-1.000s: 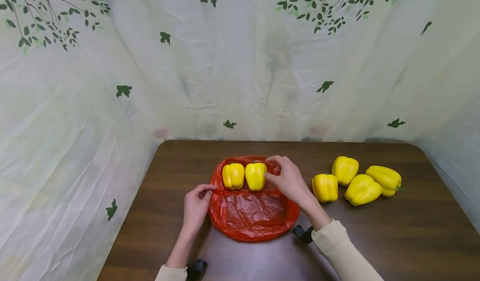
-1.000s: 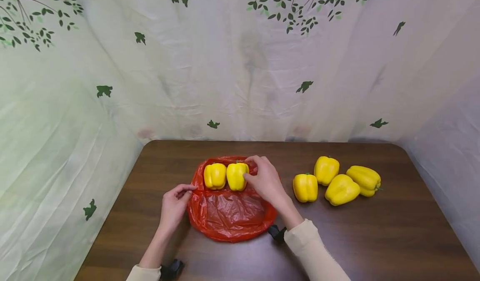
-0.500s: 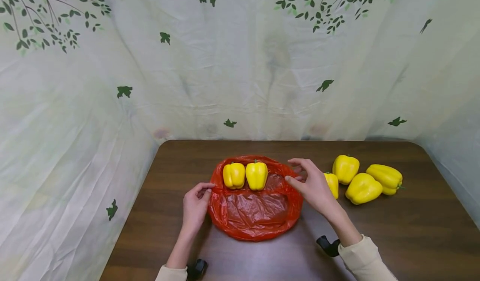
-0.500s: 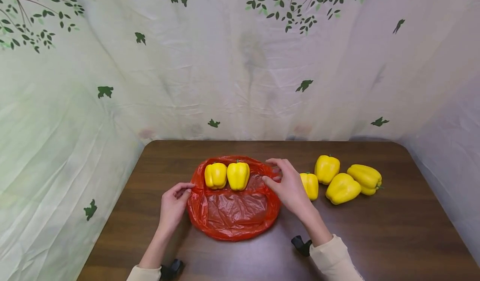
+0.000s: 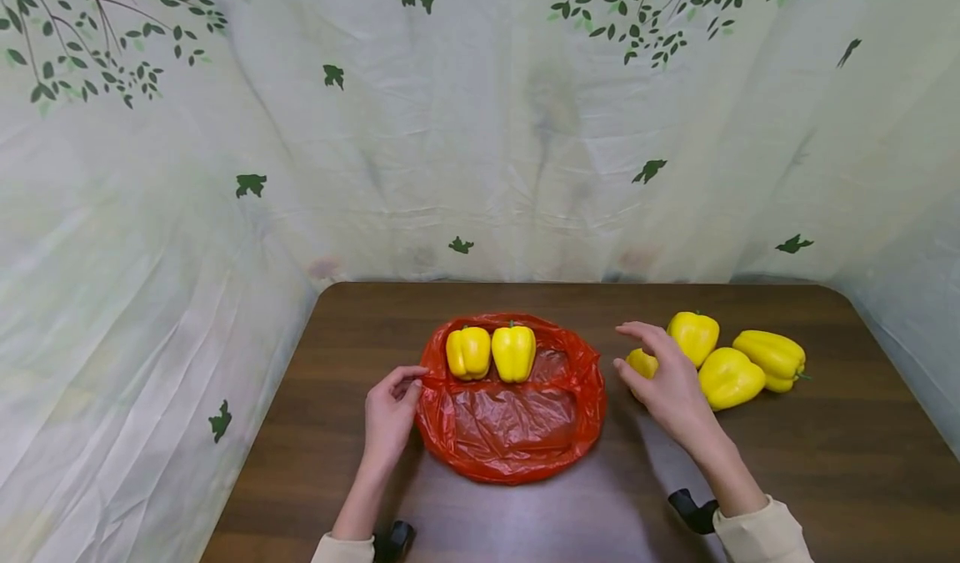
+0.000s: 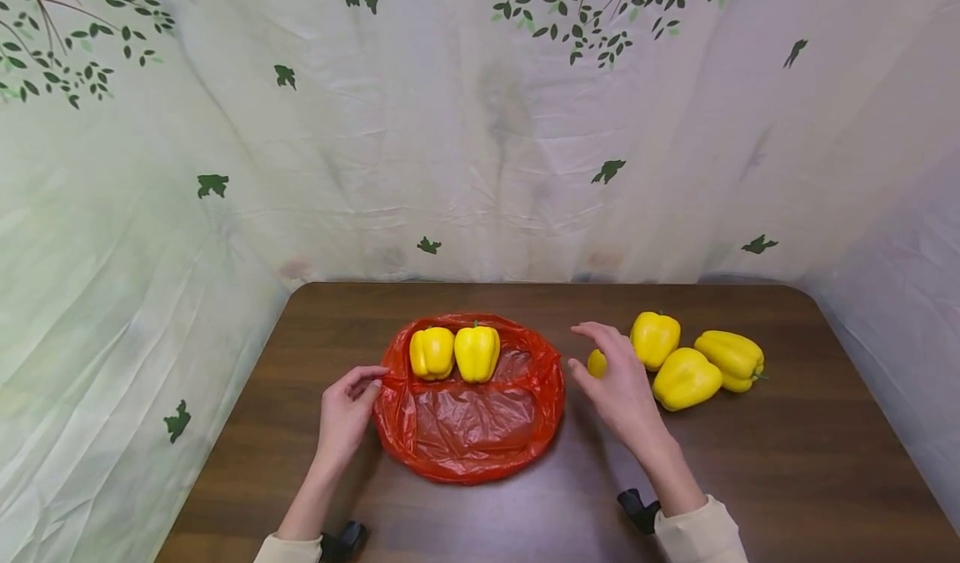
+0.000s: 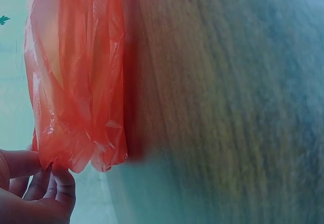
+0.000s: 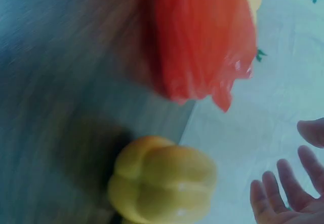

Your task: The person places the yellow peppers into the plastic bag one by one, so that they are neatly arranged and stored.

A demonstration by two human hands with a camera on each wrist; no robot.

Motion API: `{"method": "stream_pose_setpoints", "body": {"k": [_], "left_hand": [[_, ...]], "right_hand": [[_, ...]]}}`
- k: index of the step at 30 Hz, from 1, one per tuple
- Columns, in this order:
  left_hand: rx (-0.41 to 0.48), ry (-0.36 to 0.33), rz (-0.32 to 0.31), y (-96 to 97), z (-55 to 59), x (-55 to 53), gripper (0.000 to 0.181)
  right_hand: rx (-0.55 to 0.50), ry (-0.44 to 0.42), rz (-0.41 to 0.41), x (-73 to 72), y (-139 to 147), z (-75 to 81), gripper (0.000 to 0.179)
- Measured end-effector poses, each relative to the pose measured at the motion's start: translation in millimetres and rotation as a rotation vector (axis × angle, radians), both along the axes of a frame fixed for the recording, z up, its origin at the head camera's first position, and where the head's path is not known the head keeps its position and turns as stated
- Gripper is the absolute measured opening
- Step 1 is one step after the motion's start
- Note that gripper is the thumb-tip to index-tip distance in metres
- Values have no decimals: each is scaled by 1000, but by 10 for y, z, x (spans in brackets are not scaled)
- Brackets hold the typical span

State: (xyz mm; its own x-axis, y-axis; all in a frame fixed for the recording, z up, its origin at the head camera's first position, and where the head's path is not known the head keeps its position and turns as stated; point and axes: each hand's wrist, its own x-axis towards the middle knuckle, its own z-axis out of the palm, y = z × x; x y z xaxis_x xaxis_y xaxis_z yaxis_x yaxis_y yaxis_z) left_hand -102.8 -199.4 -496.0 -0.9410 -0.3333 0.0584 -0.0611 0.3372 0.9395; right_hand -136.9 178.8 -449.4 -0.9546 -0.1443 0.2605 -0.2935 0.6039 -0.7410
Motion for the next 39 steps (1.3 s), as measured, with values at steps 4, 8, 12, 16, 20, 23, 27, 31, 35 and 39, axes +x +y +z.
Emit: {"method": "stream_pose_setpoints", "body": {"k": [4,8,12,16,20,23,27,31,35,39], "left_hand": [[-7,15,1,-2,2,4,19],[-5,24,-2,-5,0,5,19],[-11,25,1,-11,-4,1,19],[-20,25,-5,-4,0,-11,19],[-22,24,-8,-2,0,-23,18],[-28,21,-7,-3,-1,-25,18],[-29,22,-9,6,7,-13,17],[-16,36,-16,14,6,-4,17],[-15,39,-11,10,-3,-5,17],[-18,26,-2,-3,-14,-5,18]], "right_hand": [[26,24,-29,4,78,-66,45],[47,2,-54,16,154,-113,45],[49,-31,-63,23,227,-162,45],[28,-81,-70,25,302,-220,47],[26,-132,-82,13,361,-243,53],[33,-156,-89,-3,382,-264,58],[47,-175,-91,-7,390,-316,58],[54,-222,-94,-13,400,-337,61],[62,-287,-85,-42,413,-341,68],[83,-321,-69,-62,424,-353,75]]}}
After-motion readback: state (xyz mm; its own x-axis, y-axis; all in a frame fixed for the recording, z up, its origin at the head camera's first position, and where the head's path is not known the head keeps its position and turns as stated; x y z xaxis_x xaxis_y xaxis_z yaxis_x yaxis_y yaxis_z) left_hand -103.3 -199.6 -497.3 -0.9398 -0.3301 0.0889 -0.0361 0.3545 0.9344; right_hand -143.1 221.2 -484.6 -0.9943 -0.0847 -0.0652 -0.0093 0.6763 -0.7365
